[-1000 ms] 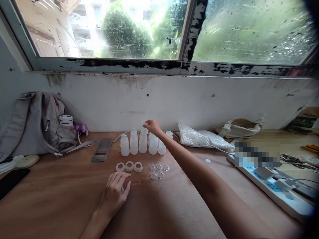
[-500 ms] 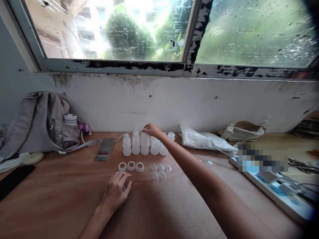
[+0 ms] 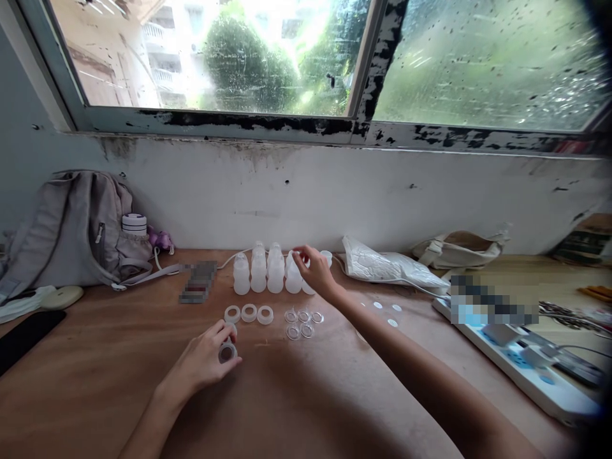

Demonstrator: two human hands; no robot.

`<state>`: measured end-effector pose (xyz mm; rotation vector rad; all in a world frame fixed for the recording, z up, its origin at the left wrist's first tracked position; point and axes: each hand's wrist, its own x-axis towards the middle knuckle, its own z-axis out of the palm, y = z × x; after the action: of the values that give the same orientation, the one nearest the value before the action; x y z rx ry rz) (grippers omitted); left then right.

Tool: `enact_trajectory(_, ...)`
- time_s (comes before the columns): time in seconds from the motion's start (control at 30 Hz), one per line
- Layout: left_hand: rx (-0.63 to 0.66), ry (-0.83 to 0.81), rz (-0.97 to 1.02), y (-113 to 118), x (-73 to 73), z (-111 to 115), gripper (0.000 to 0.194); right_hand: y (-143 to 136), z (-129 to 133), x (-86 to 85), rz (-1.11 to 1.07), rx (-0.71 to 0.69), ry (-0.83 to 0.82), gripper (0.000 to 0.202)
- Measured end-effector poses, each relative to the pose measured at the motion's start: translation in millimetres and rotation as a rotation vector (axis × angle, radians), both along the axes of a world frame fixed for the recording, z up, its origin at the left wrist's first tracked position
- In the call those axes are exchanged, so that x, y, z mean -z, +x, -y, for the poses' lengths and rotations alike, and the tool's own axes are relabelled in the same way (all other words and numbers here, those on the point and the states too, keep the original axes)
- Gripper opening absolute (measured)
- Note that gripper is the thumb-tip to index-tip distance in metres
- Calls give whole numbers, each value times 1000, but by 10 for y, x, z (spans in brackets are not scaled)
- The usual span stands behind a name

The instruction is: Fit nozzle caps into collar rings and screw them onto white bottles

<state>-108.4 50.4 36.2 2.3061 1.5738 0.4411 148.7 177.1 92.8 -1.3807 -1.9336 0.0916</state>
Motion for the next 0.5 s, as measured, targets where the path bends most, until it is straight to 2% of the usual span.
enact_trajectory(0.1,-2,-56,-20,-3,6,-1,19,164,489,341,-42,-94,44,19)
enact_trajectory(0.17,29,-84,8,50,31,17,18,273,756,636,-61,-140,-24,18)
enact_trajectory(0.23,92,-112,62,160,63,53,17,370,928,911,-40,-136,-105,17)
enact_trajectory(0.3,162,-136,123,314,97,97,18,444,1000,1106,-24,-115,-141,21)
enact_trajectory(0.4,234,-143,200,564,146,139,21,492,986,1215,-17,-79,-162,30)
enact_trajectory(0.5,278,-120,303,781,209,113,25,481,960,1194,31,-99,-138,21)
